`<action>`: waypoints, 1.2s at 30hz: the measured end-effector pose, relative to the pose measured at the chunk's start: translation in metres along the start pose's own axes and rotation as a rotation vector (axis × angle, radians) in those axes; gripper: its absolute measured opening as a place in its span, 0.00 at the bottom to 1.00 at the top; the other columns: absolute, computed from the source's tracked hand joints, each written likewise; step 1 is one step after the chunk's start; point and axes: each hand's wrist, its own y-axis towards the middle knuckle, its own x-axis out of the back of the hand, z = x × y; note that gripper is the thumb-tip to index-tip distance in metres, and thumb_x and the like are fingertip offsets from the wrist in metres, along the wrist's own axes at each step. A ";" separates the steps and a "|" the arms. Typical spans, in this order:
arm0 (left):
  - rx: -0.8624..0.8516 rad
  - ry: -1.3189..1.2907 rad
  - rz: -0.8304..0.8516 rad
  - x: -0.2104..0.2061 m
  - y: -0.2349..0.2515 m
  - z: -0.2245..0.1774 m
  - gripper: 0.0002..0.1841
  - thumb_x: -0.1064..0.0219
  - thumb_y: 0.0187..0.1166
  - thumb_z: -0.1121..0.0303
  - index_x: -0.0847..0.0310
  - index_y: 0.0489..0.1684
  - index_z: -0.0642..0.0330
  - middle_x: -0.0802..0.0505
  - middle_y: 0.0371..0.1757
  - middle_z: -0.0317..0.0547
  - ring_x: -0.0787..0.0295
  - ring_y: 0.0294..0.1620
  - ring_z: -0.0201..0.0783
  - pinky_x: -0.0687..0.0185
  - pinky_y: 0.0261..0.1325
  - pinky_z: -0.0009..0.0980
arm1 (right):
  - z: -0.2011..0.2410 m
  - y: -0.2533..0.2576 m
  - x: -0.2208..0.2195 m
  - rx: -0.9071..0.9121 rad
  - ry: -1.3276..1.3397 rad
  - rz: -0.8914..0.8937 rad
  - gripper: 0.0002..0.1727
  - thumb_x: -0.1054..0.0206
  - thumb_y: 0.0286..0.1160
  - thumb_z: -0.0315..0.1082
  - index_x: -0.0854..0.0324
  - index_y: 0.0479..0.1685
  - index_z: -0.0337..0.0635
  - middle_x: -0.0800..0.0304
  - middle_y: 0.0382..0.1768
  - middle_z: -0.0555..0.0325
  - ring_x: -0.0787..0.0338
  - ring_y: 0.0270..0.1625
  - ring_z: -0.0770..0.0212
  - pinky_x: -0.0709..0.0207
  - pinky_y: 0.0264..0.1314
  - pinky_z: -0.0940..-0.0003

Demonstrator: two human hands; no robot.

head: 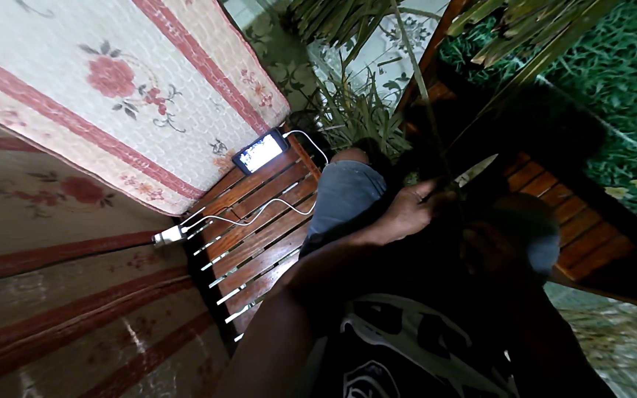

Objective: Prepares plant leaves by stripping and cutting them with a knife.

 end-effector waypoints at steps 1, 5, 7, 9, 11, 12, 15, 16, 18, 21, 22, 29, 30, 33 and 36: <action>0.010 0.002 0.003 0.000 0.000 0.000 0.17 0.39 0.88 0.71 0.22 0.71 0.69 0.16 0.28 0.38 0.27 0.21 0.25 0.26 0.27 0.23 | -0.001 0.000 -0.001 0.005 0.006 0.004 0.14 0.50 0.88 0.33 0.20 0.53 0.37 0.20 0.21 0.74 0.26 0.14 0.79 0.28 0.14 0.83; 0.011 -0.021 0.015 0.002 0.000 -0.002 0.16 0.40 0.88 0.71 0.21 0.69 0.68 0.17 0.27 0.39 0.27 0.20 0.26 0.26 0.26 0.23 | -0.003 0.000 -0.004 -0.010 0.062 0.023 0.14 0.51 0.88 0.34 0.20 0.54 0.39 0.21 0.20 0.74 0.26 0.14 0.78 0.29 0.14 0.83; 0.009 -0.049 -0.001 0.004 0.000 -0.003 0.15 0.40 0.88 0.72 0.21 0.67 0.69 0.17 0.26 0.38 0.27 0.20 0.26 0.25 0.26 0.22 | -0.001 0.000 -0.002 -0.054 0.128 0.054 0.15 0.52 0.88 0.36 0.20 0.53 0.42 0.24 0.18 0.76 0.29 0.13 0.79 0.32 0.13 0.83; 0.005 -0.064 -0.034 0.005 0.000 -0.003 0.14 0.40 0.88 0.72 0.19 0.64 0.70 0.18 0.24 0.38 0.27 0.19 0.26 0.26 0.26 0.22 | 0.001 0.000 0.000 -0.082 0.200 0.076 0.15 0.51 0.86 0.37 0.19 0.51 0.44 0.26 0.15 0.77 0.31 0.11 0.79 0.35 0.12 0.83; -0.027 -0.063 -0.050 0.009 0.004 -0.002 0.12 0.39 0.87 0.73 0.19 0.61 0.70 0.19 0.22 0.37 0.27 0.19 0.26 0.26 0.25 0.21 | -0.002 0.000 0.002 -0.081 0.249 0.107 0.14 0.49 0.85 0.38 0.18 0.51 0.46 0.26 0.14 0.77 0.31 0.10 0.79 0.35 0.10 0.82; -0.036 -0.054 -0.050 0.011 0.005 -0.003 0.13 0.39 0.87 0.73 0.19 0.62 0.71 0.18 0.22 0.37 0.26 0.19 0.26 0.26 0.25 0.21 | -0.004 0.001 0.004 -0.078 0.267 0.123 0.13 0.48 0.85 0.40 0.18 0.51 0.48 0.26 0.13 0.77 0.31 0.10 0.79 0.35 0.10 0.82; -0.001 -0.045 -0.106 0.014 0.006 -0.009 0.15 0.38 0.86 0.73 0.20 0.66 0.69 0.18 0.22 0.37 0.26 0.19 0.26 0.26 0.26 0.21 | -0.005 -0.003 0.008 -0.105 0.302 0.146 0.13 0.48 0.85 0.40 0.17 0.50 0.51 0.26 0.13 0.78 0.32 0.10 0.79 0.36 0.09 0.83; 0.024 -0.058 -0.139 0.016 0.007 -0.012 0.16 0.38 0.86 0.73 0.21 0.70 0.67 0.17 0.23 0.37 0.26 0.20 0.26 0.26 0.26 0.21 | -0.004 -0.004 0.008 -0.112 0.294 0.148 0.13 0.47 0.83 0.39 0.16 0.49 0.50 0.26 0.12 0.78 0.31 0.09 0.79 0.36 0.09 0.83; 0.034 -0.090 -0.155 0.024 0.013 -0.017 0.18 0.41 0.88 0.73 0.25 0.75 0.62 0.17 0.25 0.38 0.26 0.19 0.26 0.26 0.24 0.21 | -0.006 -0.007 0.010 -0.125 0.262 0.156 0.14 0.46 0.82 0.39 0.15 0.48 0.48 0.25 0.12 0.78 0.31 0.09 0.80 0.35 0.08 0.83; 0.038 -0.080 -0.052 0.029 0.016 -0.020 0.18 0.42 0.88 0.74 0.26 0.75 0.63 0.18 0.23 0.39 0.27 0.18 0.27 0.26 0.24 0.23 | -0.008 -0.013 0.014 -0.147 0.211 0.167 0.15 0.49 0.84 0.37 0.15 0.50 0.46 0.24 0.13 0.77 0.30 0.09 0.80 0.35 0.09 0.84; 0.041 -0.060 -0.022 0.028 0.016 -0.021 0.17 0.42 0.87 0.75 0.25 0.72 0.65 0.20 0.21 0.38 0.27 0.18 0.27 0.27 0.24 0.22 | -0.007 -0.015 0.015 -0.148 0.205 0.172 0.15 0.49 0.85 0.37 0.15 0.50 0.46 0.24 0.14 0.77 0.30 0.10 0.80 0.36 0.09 0.84; 0.111 -0.160 -0.211 0.035 0.027 -0.041 0.13 0.43 0.91 0.70 0.24 0.69 0.58 0.17 0.29 0.38 0.28 0.18 0.24 0.29 0.19 0.19 | -0.008 -0.029 0.029 -0.148 0.081 0.160 0.15 0.48 0.82 0.36 0.15 0.50 0.45 0.22 0.16 0.77 0.31 0.11 0.81 0.37 0.09 0.85; 0.111 -0.164 -0.247 0.037 0.029 -0.046 0.08 0.44 0.91 0.68 0.23 0.58 0.58 0.20 0.25 0.37 0.30 0.15 0.24 0.30 0.18 0.18 | -0.011 -0.032 0.033 -0.152 0.051 0.170 0.15 0.48 0.83 0.37 0.14 0.49 0.47 0.22 0.16 0.78 0.31 0.11 0.82 0.37 0.10 0.85; 0.044 -0.206 -0.223 0.045 0.038 -0.048 0.15 0.43 0.89 0.72 0.25 0.71 0.58 0.22 0.23 0.38 0.33 0.13 0.26 0.32 0.15 0.19 | -0.014 -0.041 0.046 -0.232 -0.030 0.171 0.15 0.47 0.82 0.36 0.14 0.50 0.44 0.21 0.18 0.76 0.29 0.12 0.80 0.36 0.11 0.85; -0.015 -0.254 -0.192 0.053 0.059 -0.039 0.18 0.43 0.89 0.73 0.29 0.76 0.60 0.21 0.20 0.39 0.28 0.13 0.27 0.30 0.15 0.20 | -0.014 -0.050 0.063 -0.278 -0.111 0.180 0.15 0.47 0.81 0.34 0.14 0.50 0.41 0.20 0.19 0.74 0.28 0.15 0.80 0.34 0.14 0.84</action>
